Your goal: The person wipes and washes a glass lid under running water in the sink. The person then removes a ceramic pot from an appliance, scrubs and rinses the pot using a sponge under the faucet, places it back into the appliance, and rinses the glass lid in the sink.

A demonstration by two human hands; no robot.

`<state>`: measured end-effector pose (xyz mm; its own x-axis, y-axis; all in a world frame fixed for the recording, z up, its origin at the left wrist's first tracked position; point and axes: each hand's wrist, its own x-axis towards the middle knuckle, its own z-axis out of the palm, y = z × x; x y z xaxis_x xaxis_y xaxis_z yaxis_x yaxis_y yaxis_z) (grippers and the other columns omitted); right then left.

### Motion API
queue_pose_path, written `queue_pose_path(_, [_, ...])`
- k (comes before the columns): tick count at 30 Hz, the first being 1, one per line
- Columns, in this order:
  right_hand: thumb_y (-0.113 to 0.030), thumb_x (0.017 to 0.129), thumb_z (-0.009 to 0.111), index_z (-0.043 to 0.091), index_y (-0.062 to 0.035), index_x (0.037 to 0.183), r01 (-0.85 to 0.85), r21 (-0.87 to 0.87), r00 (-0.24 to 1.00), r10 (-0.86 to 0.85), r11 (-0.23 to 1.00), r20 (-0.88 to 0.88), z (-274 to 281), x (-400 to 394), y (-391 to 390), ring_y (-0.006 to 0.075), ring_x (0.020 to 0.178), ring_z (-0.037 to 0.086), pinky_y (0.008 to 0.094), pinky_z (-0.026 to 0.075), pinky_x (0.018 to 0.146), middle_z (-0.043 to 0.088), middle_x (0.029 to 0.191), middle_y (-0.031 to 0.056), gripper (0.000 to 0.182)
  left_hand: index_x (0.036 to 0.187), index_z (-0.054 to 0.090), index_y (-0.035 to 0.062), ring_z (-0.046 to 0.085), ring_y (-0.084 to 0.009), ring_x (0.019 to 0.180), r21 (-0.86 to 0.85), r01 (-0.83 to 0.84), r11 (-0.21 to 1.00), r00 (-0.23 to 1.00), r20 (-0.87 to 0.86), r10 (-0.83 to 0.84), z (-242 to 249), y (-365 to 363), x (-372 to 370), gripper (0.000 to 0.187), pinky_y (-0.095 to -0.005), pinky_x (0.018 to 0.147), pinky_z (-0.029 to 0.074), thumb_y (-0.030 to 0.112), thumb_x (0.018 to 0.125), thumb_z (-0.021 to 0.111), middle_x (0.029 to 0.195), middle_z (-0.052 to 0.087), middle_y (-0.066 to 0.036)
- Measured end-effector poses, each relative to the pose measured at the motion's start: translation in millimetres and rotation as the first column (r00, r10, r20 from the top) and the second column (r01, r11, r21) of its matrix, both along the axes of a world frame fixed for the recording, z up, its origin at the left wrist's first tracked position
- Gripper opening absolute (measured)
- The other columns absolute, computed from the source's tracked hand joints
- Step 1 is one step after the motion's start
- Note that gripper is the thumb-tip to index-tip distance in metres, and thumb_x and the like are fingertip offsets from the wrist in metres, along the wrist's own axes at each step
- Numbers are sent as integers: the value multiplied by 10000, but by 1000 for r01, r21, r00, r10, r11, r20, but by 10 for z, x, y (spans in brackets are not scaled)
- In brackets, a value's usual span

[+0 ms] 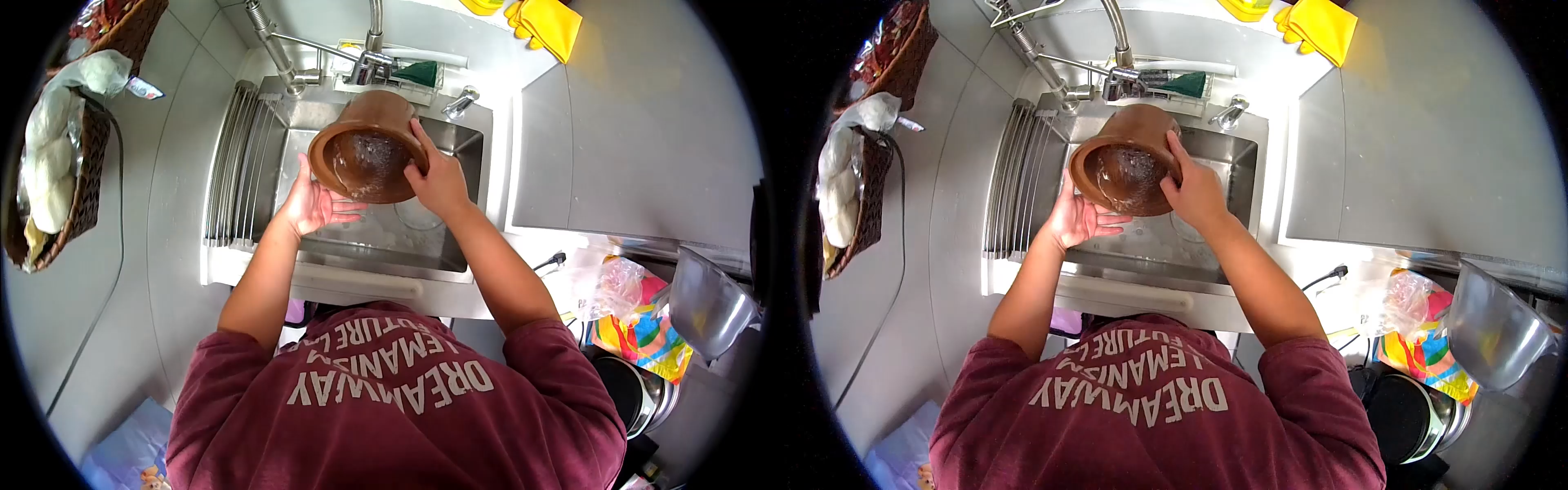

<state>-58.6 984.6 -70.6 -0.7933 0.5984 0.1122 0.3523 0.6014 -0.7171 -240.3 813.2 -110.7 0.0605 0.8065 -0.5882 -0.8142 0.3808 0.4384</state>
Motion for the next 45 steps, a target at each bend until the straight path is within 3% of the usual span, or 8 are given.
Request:
queue_pose_path(7, [-167,693,684,325,-254,1411,-119,383,986,153,916,-60,-234,211,49,343,715,643,380,537,610,544,1226,208,807,1331,400,28,553,-361,1111,17,7,1000,1000,16,-7,-102,-85,82,727,-433,906,469,603,921,226,1210,546,-242])
queue_pose_path(13, [-72,649,679,488,-299,1308,-159,569,958,266,807,-110,-214,334,59,250,652,637,316,524,566,467,1326,190,723,1198,506,-14,594,-280,1037,-56,-325,944,946,-14,324,-171,-123,175,419,-387,868,496,295,930,414,1151,589,-174])
queue_pose_path(25, [-36,702,638,501,-298,1278,-230,671,903,411,705,-123,-231,423,188,272,921,613,354,523,742,469,1319,167,648,1101,545,-18,611,-241,958,91,-647,757,742,-155,653,112,-230,273,287,-364,837,515,196,956,422,1078,609,-144])
queue_pose_path(28, [-183,797,639,449,-238,1324,-265,527,942,333,808,-37,-458,510,292,272,1057,560,404,459,893,449,1349,133,563,1156,518,-19,596,-222,996,239,-672,701,659,-239,713,364,-278,319,320,-342,882,490,218,991,378,1107,598,-140])
queue_pose_path(29, [-266,835,596,443,-217,1327,-182,47,967,188,982,-173,-471,494,290,243,1089,533,406,444,906,465,1334,113,517,1175,507,-22,591,-220,1008,262,-676,688,645,-241,725,370,-291,335,326,-339,888,486,217,989,384,1120,593,-139])
queue_pose_path(31, [-433,912,510,433,-175,1334,-28,-842,970,-187,539,-152,-504,429,218,184,1154,479,411,413,930,496,1305,73,501,1212,486,-28,580,-218,1032,302,-687,661,613,-247,750,367,-318,383,344,-333,901,479,214,986,394,1145,584,-138])
queue_pose_path(34, [-638,888,380,438,-168,1336,-112,-991,969,-213,72,-125,-104,352,60,136,1137,461,389,410,906,503,1282,14,652,1277,441,-25,559,-210,1080,366,-657,659,615,-247,749,470,-292,531,374,-331,922,467,204,983,410,1204,557,-129])
queue_pose_path(45, [-628,900,350,427,-122,1350,-64,-990,922,-373,126,-107,-598,180,-647,184,1288,348,341,230,1080,405,1405,21,682,1224,490,8,549,-200,1090,-50,-586,809,785,-284,551,-377,-382,598,455,-344,918,459,379,981,389,1197,569,-93])
